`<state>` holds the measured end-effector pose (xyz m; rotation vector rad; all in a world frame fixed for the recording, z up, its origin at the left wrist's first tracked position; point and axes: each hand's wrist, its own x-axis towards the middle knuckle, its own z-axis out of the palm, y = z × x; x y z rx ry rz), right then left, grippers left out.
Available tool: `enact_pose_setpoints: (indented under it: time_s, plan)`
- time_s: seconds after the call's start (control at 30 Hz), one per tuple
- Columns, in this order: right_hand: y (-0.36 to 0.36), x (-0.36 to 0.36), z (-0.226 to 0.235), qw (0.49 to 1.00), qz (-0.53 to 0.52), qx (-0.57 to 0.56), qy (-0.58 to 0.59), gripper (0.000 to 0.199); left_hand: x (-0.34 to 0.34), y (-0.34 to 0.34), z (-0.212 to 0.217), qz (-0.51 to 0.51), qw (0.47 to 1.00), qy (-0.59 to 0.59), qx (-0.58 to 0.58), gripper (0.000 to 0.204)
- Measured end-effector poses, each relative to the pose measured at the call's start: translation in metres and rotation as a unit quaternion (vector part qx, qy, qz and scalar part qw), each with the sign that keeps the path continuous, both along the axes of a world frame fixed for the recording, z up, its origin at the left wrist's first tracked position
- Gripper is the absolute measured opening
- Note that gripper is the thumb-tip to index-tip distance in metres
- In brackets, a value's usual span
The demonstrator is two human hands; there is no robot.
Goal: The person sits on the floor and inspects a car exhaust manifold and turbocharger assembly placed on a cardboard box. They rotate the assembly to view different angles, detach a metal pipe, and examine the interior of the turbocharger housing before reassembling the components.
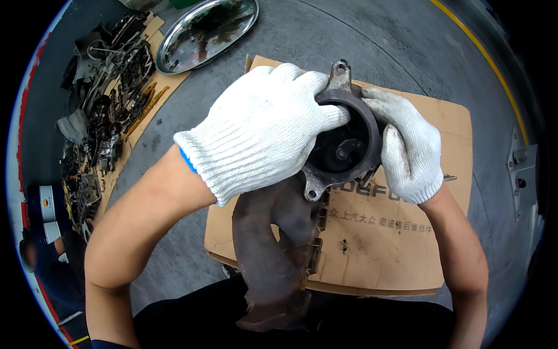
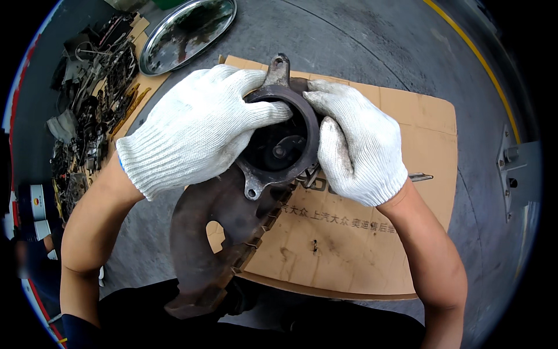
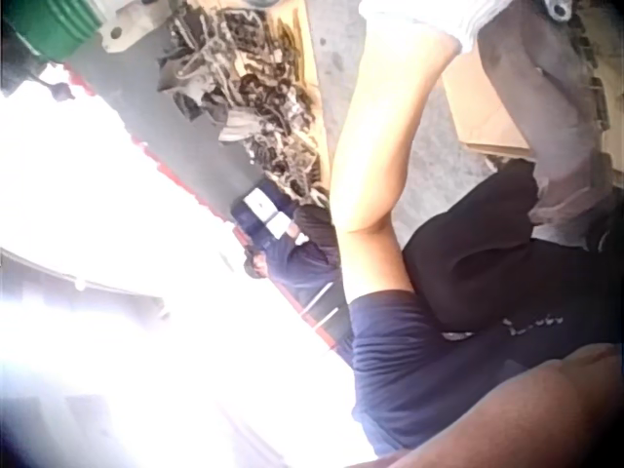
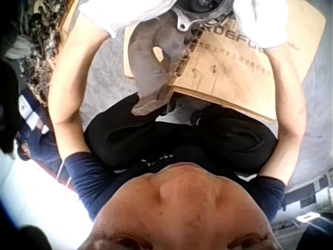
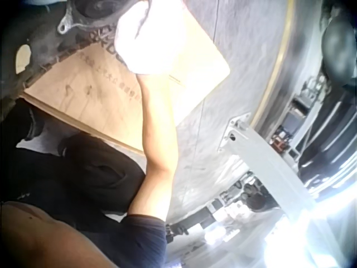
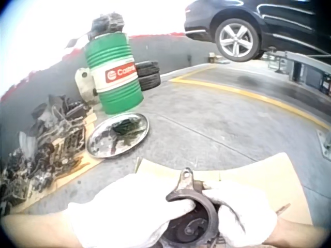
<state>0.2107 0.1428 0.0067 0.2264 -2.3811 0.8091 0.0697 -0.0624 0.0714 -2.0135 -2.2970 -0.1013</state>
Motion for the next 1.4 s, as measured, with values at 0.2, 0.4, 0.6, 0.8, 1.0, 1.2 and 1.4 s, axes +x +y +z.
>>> enact_pose_setpoints:
  time_s: [0.2, 0.4, 0.6, 0.8, 1.0, 1.2, 1.4]
  plan:
    - [0.0, -0.004, -0.001, 1.0, 0.006, 0.002, 0.016, 0.026, 0.003, -0.001, -0.006, -0.005, 0.999, 0.032, 0.026, 0.029]
    - [0.003, -0.004, -0.002, 1.0, 0.01, 0.005, 0.009, 0.026, -0.002, 0.006, 0.0, 0.026, 0.999, -0.017, 0.021, 0.022]
    - [0.004, -0.008, -0.007, 1.0, 0.01, 0.001, 0.03, 0.026, 0.001, 0.017, -0.03, 0.041, 0.979, 0.113, 0.166, 0.021]
    - [0.002, -0.006, -0.005, 1.0, 0.018, -0.02, -0.01, 0.033, -0.021, 0.037, -0.018, -0.093, 0.973, 0.015, 0.21, 0.06]
    - [0.006, -0.006, -0.003, 0.999, 0.015, -0.004, -0.034, 0.035, -0.034, 0.045, -0.021, -0.181, 0.953, 0.024, 0.243, 0.051]
    - [0.013, -0.011, -0.01, 0.998, 0.0, -0.017, -0.055, 0.034, -0.044, 0.046, -0.029, -0.234, 0.931, 0.106, 0.257, 0.034]
    - [0.009, -0.01, -0.007, 0.991, -0.013, -0.091, -0.093, 0.034, -0.039, 0.044, -0.014, -0.275, 0.932, 0.104, 0.212, 0.022]
